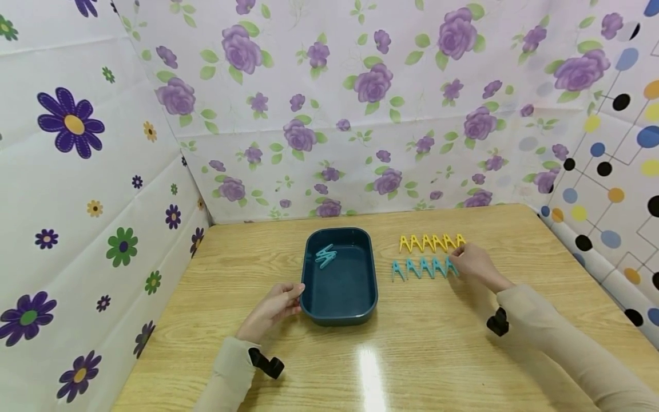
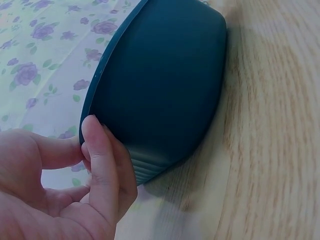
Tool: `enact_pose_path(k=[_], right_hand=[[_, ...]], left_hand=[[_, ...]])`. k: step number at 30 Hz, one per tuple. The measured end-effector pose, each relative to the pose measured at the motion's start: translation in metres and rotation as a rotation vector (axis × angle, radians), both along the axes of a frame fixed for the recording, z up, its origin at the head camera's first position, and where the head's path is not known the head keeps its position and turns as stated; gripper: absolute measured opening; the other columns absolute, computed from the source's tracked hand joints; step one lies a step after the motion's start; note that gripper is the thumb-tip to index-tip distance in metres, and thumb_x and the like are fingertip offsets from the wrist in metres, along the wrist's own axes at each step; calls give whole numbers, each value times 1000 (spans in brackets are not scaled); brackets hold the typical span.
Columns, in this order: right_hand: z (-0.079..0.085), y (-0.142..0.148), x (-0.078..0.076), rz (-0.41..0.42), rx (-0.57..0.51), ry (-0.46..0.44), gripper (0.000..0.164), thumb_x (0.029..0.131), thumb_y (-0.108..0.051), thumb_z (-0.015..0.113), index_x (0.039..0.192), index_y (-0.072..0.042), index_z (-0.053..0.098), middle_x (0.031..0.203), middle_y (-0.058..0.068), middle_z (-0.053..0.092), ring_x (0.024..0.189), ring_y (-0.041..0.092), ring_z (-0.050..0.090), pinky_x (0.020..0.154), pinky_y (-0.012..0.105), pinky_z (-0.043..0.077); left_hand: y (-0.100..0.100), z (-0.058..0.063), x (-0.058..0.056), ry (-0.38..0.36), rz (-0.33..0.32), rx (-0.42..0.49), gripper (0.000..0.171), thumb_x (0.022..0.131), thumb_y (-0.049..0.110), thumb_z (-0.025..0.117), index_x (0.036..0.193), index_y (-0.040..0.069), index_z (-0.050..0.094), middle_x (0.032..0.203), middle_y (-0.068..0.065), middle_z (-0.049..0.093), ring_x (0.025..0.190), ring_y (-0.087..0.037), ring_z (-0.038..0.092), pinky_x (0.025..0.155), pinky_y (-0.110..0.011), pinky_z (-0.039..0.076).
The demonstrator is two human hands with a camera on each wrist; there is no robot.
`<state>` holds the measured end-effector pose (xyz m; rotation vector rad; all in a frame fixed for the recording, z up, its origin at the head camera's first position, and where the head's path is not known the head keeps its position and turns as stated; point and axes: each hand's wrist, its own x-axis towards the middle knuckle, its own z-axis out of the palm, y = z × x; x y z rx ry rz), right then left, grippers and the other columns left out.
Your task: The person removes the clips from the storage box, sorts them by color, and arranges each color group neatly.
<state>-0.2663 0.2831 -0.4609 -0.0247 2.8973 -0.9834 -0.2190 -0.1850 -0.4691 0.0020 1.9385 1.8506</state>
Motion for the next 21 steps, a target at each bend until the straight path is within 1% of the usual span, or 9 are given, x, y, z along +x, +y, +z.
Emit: enact_pose_path(k=[4,7,10,13,17,21], right_hand=[[8,-11,-1,28,16,44,29,95,-18,49,104,7,63,90,19,67,68,18,58,59,29,46],[13,-22,-2,49,-14,50,30,95,-17,49,106,7,63,100,24,66,74,24,64,61,30,50],[17,-33,-5,59,-49,36,29,97,-17,49,108,6,62,104,24,65,78,27,65,62,31,51],[21,-46,-7,74,-89,14,30,98,-18,48,110,6,61,107,26,63,83,30,67,67,37,55],[28,-62,-10,89,-115,14,29,98,-19,49,109,4,62,106,26,65,86,35,68,72,42,56],[34,-78,-12,102,-117,28,26,98,-19,50,107,2,63,105,24,66,88,36,68,70,36,55]], left_hand=[[0,0,0,-2,3,-6,25,102,19,50,105,-6,55,74,3,58,62,-5,54,61,-17,49],[0,0,0,-5,8,-12,26,102,19,50,107,-7,54,74,2,59,62,-5,54,61,-17,49],[0,0,0,-5,15,-15,28,102,18,50,109,-8,54,74,2,58,62,-5,54,61,-17,50],[1,0,0,-6,23,-18,28,102,19,50,108,-8,54,74,2,58,62,-5,54,61,-17,50],[1,1,0,-7,18,-19,26,102,19,49,105,-6,55,76,0,57,63,-6,54,62,-17,50],[2,2,1,-6,6,-30,27,103,20,49,103,-6,55,78,-1,56,63,-6,54,63,-18,50]])
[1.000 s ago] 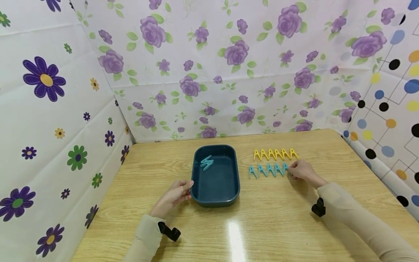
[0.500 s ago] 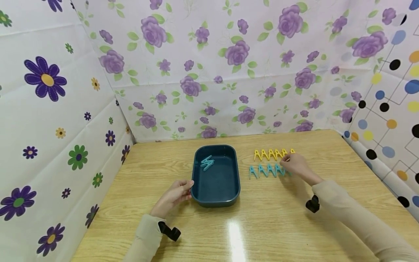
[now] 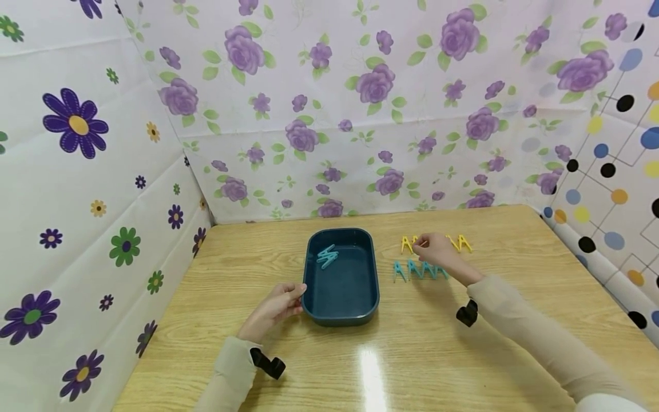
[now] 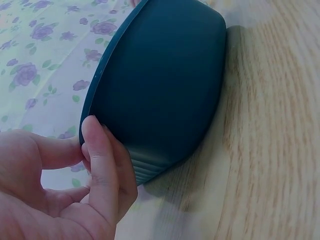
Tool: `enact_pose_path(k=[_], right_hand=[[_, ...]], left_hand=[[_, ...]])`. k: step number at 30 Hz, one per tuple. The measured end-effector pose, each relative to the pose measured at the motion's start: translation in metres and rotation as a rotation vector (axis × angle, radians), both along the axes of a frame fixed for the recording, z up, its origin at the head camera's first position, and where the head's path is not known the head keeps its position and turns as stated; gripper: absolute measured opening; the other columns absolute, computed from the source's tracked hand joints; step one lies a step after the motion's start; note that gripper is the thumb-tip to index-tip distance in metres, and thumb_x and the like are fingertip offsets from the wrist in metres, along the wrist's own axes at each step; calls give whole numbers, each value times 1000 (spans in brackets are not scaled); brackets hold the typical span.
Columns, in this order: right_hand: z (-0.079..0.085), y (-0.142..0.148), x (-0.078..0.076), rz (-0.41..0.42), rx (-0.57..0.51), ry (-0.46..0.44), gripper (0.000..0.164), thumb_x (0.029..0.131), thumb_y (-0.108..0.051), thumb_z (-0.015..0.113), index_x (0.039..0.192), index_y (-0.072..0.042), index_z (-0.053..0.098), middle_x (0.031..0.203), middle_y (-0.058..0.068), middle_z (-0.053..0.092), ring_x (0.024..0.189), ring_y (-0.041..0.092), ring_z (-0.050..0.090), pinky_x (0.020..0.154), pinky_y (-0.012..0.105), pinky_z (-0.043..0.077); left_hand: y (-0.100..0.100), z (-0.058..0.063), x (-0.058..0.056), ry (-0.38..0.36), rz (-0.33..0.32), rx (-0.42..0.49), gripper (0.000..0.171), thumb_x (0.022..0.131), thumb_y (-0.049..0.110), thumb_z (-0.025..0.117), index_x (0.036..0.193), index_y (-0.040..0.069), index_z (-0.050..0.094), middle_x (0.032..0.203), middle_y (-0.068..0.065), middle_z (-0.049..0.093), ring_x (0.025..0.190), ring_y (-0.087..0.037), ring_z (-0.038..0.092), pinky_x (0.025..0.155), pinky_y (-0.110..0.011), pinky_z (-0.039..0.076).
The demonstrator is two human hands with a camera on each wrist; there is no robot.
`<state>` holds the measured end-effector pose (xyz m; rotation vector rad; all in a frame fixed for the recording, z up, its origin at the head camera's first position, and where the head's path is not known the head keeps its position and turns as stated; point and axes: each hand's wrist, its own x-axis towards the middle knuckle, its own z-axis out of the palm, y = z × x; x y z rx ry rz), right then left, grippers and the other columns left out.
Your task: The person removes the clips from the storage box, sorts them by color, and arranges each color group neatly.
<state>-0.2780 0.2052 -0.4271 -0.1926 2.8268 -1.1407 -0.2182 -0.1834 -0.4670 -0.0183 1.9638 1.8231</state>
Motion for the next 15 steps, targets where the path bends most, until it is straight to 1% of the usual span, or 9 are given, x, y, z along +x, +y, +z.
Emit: enact_pose_path(k=[2,4,8,11,13,15], right_hand=[[2,-6,0,9,-7,-9,27,98,-19,50,109,2,63,106,24,66,89,36,67,69,34,54],[5,-12,-1,16,-13,-13,27,98,-18,50,110,2,63,106,24,66,89,36,67,67,32,54],[7,-23,-4,38,-37,-48,26,99,-18,50,112,1,62,109,25,65,92,36,67,71,36,55],[8,-32,-6,59,-48,-66,26,100,-19,50,113,0,62,111,24,64,94,37,66,77,42,56],[7,-39,-8,69,-56,-69,25,100,-19,50,112,-1,62,110,23,65,94,36,66,79,43,56],[8,-45,-10,74,-59,-66,24,100,-20,51,111,-2,63,107,20,66,90,32,67,81,44,56]], left_hand=[[0,0,1,-3,2,-8,29,103,20,48,106,-8,55,78,-1,56,64,-7,54,64,-18,50],[1,0,1,-7,11,-12,33,103,20,48,113,-11,54,79,-1,57,64,-6,54,64,-18,50],[0,-1,1,-17,37,-15,38,102,20,49,122,-13,51,79,-1,58,64,-6,55,63,-18,50],[0,-1,0,-24,39,-22,36,102,21,50,117,-11,53,78,-1,56,63,-6,53,62,-18,49],[0,-1,0,-24,38,-20,32,102,22,50,111,-8,55,77,-1,54,63,-7,53,62,-18,50],[0,-1,0,-22,32,-21,31,102,23,50,108,-7,55,77,-1,53,63,-7,52,62,-18,50]])
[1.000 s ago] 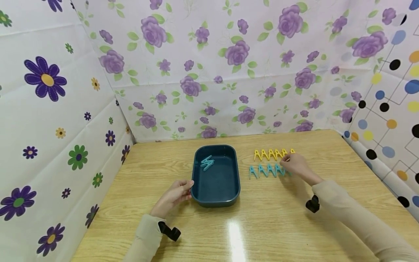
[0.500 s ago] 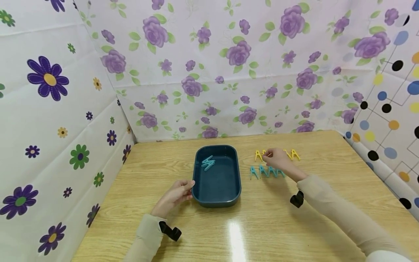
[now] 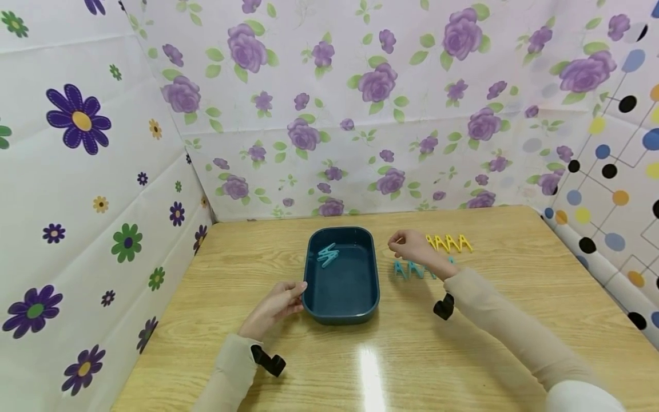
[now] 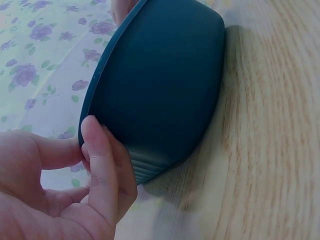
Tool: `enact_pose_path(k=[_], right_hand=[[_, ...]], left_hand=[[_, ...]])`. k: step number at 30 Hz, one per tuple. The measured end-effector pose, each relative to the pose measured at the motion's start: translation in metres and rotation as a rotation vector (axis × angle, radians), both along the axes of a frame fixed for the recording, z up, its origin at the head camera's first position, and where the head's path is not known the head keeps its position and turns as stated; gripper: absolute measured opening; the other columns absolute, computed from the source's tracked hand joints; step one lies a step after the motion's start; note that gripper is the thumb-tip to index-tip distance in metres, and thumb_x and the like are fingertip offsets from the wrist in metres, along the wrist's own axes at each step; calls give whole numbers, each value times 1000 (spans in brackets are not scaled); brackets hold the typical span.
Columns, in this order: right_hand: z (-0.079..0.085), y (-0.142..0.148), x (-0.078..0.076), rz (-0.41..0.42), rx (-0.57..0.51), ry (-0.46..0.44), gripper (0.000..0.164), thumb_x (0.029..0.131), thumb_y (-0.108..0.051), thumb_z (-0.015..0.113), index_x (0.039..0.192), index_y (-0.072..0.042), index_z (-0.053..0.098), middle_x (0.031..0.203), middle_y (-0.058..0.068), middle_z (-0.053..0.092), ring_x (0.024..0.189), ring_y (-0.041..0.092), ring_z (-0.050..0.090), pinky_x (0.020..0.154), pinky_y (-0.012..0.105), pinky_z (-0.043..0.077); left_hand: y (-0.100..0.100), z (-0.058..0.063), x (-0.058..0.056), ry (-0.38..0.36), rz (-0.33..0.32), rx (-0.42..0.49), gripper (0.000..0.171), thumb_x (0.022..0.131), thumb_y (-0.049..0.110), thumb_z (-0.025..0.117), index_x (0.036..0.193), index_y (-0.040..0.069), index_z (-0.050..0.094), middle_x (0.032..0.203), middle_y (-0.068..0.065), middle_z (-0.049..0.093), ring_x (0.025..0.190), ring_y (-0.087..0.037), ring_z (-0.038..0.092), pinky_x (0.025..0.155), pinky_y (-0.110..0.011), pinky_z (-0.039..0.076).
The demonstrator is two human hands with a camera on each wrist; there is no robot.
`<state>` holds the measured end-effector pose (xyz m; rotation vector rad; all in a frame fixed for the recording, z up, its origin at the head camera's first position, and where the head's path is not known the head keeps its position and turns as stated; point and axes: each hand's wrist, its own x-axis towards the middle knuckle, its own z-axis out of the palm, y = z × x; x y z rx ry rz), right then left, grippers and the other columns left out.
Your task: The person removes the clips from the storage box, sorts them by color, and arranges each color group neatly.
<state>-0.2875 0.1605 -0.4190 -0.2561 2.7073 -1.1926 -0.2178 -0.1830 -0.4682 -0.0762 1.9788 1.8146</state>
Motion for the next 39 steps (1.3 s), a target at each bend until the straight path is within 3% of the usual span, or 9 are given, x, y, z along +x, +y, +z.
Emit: enact_pose_path(k=[5,9,15,21,24,30,34,36,39], right_hand=[[6,-17,-4,16,-5,3,24,99,-20,52,110,-3,65,98,15,68,78,16,65,79,41,56],[12,-30,-8,43,0,-5,29,99,-22,51,114,-1,64,102,17,68,80,17,65,75,35,56],[27,-50,-18,88,-85,-101,35,101,-24,49,124,0,59,116,21,63,95,28,65,76,30,55],[35,-75,-31,113,-170,-195,36,100,-22,51,127,1,54,108,16,63,77,11,62,71,25,54],[37,-85,-36,117,-194,-237,37,100,-22,51,130,0,51,106,12,62,77,9,60,66,20,53],[27,-101,-47,97,-233,-307,33,99,-19,50,127,-2,51,99,8,56,81,15,58,64,18,50],[18,-110,-52,89,-231,-341,10,98,-15,49,93,-7,53,77,3,49,67,14,48,62,22,47],[13,-115,-54,120,-196,-342,19,99,-14,47,81,-9,43,67,0,38,60,14,38,64,26,43],[6,-120,-57,190,-92,-327,16,100,-14,45,99,-3,56,68,-2,34,58,13,30,68,30,42]], left_hand=[[0,1,0,12,-7,3,29,102,22,49,106,-6,55,76,0,54,63,-7,53,62,-18,50],[0,2,1,3,-10,7,25,102,23,50,99,-2,56,75,0,54,63,-8,54,63,-19,51],[-2,0,0,5,-16,0,29,102,23,50,104,-5,56,75,1,54,63,-7,54,63,-18,51],[-2,0,-1,2,-8,-1,33,102,23,50,111,-8,55,75,1,55,63,-7,54,62,-18,51],[-3,0,-1,-3,-2,14,36,102,22,50,117,-10,54,75,2,56,63,-6,55,62,-18,51],[-3,0,-2,3,7,28,41,101,21,52,123,-13,50,76,2,57,64,-6,55,62,-17,51],[-4,0,-2,-6,20,24,40,100,20,53,122,-13,51,75,2,57,64,-5,55,61,-17,50],[-3,0,-2,-15,29,23,37,100,20,54,120,-11,52,75,2,57,63,-5,56,61,-17,50],[-2,1,-2,-11,33,23,33,100,20,53,118,-9,53,76,2,59,64,-6,57,62,-18,51]])
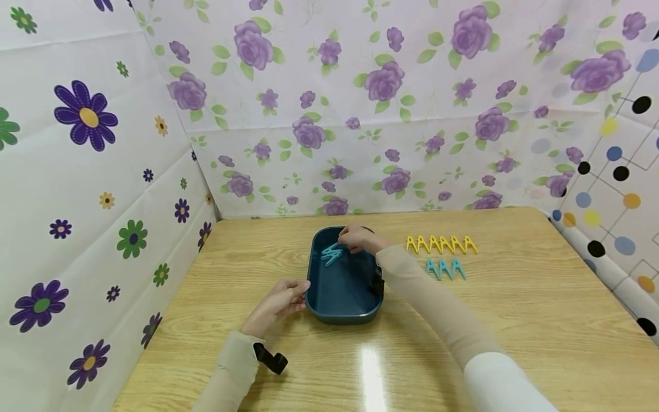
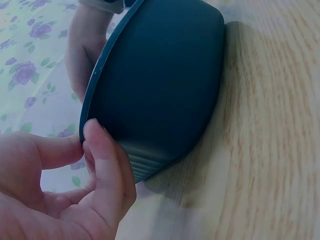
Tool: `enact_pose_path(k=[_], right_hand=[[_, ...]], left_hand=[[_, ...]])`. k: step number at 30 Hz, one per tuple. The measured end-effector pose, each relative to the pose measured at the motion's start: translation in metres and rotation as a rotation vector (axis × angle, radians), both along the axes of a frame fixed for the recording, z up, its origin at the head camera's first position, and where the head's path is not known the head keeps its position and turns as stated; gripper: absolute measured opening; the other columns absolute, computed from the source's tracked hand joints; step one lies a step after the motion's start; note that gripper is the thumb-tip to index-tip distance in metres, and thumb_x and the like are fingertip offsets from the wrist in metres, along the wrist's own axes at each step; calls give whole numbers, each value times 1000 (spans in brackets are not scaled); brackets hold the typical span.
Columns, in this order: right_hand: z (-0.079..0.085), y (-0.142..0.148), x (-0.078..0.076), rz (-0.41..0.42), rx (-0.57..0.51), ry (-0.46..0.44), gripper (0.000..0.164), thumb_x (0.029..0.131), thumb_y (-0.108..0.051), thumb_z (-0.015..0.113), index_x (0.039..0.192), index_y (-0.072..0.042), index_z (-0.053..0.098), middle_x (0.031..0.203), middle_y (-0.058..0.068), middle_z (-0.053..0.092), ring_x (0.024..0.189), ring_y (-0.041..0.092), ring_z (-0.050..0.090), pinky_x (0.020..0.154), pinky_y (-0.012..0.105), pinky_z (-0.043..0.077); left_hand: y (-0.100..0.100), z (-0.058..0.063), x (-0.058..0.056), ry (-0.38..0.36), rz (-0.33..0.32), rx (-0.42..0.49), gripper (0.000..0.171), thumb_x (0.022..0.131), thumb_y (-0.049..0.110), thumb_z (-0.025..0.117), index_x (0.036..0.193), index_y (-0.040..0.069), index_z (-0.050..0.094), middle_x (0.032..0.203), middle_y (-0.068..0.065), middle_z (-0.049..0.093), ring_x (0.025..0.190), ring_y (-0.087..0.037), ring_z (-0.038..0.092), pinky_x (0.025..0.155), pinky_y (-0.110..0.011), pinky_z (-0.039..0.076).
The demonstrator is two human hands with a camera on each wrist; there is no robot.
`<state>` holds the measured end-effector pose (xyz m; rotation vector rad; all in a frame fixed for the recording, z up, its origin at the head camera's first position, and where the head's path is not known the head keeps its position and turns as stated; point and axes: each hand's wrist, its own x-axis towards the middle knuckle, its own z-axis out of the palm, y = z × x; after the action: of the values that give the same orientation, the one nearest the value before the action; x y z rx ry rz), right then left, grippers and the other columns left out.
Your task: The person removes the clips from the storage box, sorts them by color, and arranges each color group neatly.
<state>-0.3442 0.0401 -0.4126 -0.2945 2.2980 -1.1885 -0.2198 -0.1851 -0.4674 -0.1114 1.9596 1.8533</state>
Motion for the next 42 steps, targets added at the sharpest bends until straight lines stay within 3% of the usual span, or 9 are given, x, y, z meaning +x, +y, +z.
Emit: enact_pose_path(k=[4,10,12,15,17,20,26,33,42], right_hand=[[-9,-6,-1,76,128,13,54,99,-13,44,151,-8,29,91,4,45,62,14,30,70,33,42],[-19,-14,-3,154,270,1,55,98,-11,40,152,-13,29,155,11,31,103,22,49,81,37,46],[-21,-15,-3,161,302,21,53,98,-11,41,150,-11,34,153,11,35,108,22,50,82,37,48],[-23,-15,-4,133,318,39,22,95,-7,47,114,-6,58,104,9,59,77,18,46,71,35,46],[-24,-16,-4,101,312,51,10,92,-4,53,83,-10,53,71,3,47,61,15,35,65,35,46],[-26,-16,-5,67,307,58,33,89,-1,59,65,-15,40,55,-2,25,51,13,25,61,35,49],[-25,-19,-2,51,377,91,26,87,-4,65,68,-14,50,57,0,33,53,14,37,57,30,53],[-16,-16,1,-12,364,70,19,86,-13,68,102,-6,60,99,11,59,81,25,63,69,33,57],[1,-16,15,27,301,193,24,88,-18,69,69,-6,62,59,4,53,68,23,64,73,37,59]], left_hand=[[2,2,0,19,-6,6,29,100,18,53,115,-6,54,78,2,61,66,-6,58,65,-20,52],[2,1,1,18,0,10,24,101,16,52,111,-6,56,77,2,60,66,-6,57,64,-19,51],[2,1,1,25,-3,3,25,101,16,52,111,-6,55,77,2,60,66,-6,57,64,-19,51],[2,1,0,20,17,-4,25,100,17,53,111,-6,56,78,2,60,67,-6,57,65,-19,52],[3,1,0,19,28,-7,27,100,18,54,111,-7,56,78,1,60,67,-7,57,66,-20,52],[3,1,-1,16,37,-7,28,100,17,54,114,-8,55,79,1,60,67,-7,57,66,-20,52],[4,4,0,8,44,-11,27,100,16,54,114,-7,56,78,1,60,66,-7,57,65,-20,52],[4,4,-1,8,67,-7,21,99,16,56,107,-2,57,75,2,59,65,-6,56,62,-19,51],[3,1,1,11,58,2,17,99,16,55,105,-1,56,75,2,58,64,-6,55,63,-19,51]])
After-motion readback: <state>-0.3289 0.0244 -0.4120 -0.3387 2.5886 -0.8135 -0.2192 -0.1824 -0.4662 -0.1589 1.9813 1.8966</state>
